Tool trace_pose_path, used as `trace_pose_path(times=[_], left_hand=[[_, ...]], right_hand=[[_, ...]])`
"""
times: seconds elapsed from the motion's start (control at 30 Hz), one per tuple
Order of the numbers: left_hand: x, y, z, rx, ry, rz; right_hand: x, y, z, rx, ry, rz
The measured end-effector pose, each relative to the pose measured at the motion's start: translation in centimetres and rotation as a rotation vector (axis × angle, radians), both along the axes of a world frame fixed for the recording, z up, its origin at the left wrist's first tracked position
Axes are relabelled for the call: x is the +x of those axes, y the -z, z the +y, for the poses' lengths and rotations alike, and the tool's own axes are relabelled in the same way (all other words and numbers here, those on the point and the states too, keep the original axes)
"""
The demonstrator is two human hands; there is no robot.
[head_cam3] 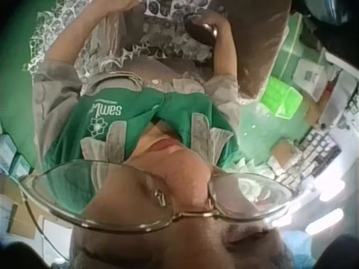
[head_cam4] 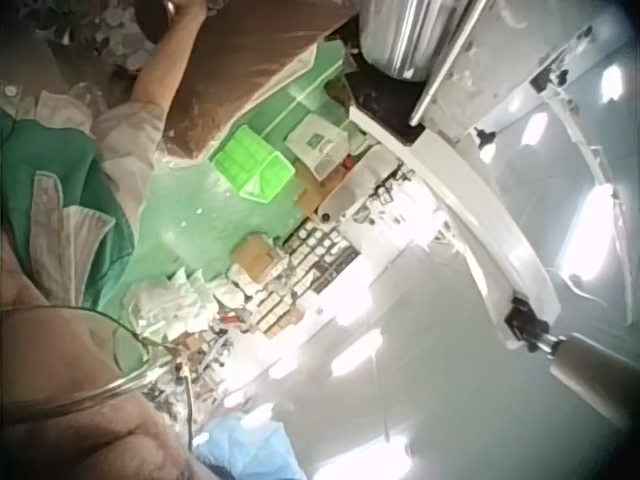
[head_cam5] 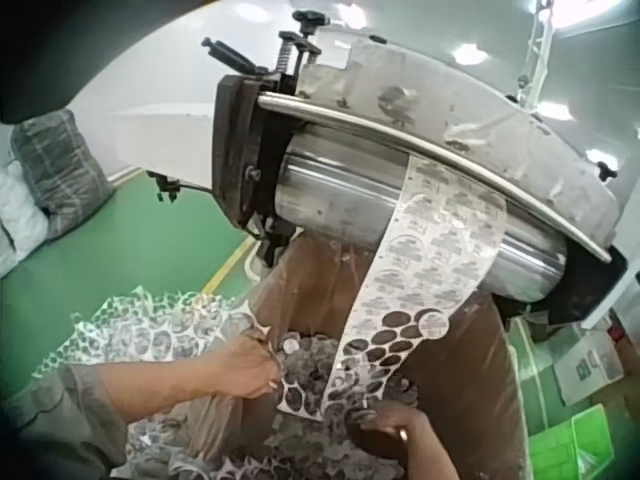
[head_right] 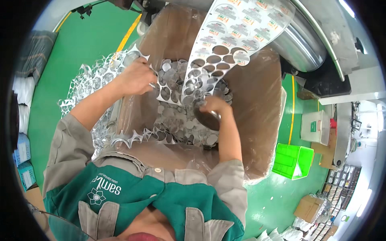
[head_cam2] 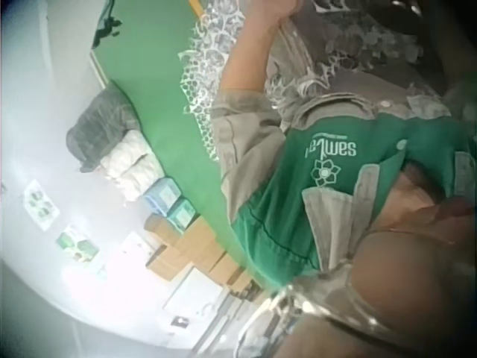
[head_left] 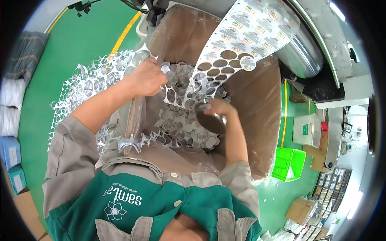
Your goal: The person stands at a workstation and repeatedly picks up a metal disc from a cardboard box filled with similar items. They place the disc into a metal bowl held in their other hand. The person also handles a plastic sheet with circular cutouts, occasionally placing it into the box or holding it while sorting the discs.
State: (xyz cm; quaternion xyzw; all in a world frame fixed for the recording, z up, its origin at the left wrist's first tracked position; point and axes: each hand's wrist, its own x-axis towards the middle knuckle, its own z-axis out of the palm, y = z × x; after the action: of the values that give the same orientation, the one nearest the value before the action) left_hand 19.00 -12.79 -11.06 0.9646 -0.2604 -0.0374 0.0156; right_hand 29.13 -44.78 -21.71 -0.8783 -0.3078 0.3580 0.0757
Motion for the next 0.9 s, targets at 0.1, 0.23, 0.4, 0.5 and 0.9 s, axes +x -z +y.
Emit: trace_pose_path(times=[0.1, 0.23, 0.4, 0.5, 0.9], left_hand=[[-0.2, 0.1, 0.3, -0.005, -0.014, -0.011], [-0.4, -0.7, -0.5, 0.004, -0.040, 0.002], [0.1, 0.4, -0.5, -0.212, 0.087, -0.140], [-0.3, -0.3, -0.1, -0.132, 0.015, -0.088], [-0.5, -2.2, 0.9, -0.475, -0.030, 0.082]], right_hand=[[1.0, -10.0, 0.7, 0.499, 0.275, 0.395], [0.4, -8.3, -2.1, 1.760, 0.408, 0.825], [3.4, 13.1, -11.2, 0.715, 1.277, -0.057], [-0.9, 15.8, -9.5, -0.247, 0.602, -0.002], [-1.4, -16.4, -0.6, 1.075, 0.351, 0.183]])
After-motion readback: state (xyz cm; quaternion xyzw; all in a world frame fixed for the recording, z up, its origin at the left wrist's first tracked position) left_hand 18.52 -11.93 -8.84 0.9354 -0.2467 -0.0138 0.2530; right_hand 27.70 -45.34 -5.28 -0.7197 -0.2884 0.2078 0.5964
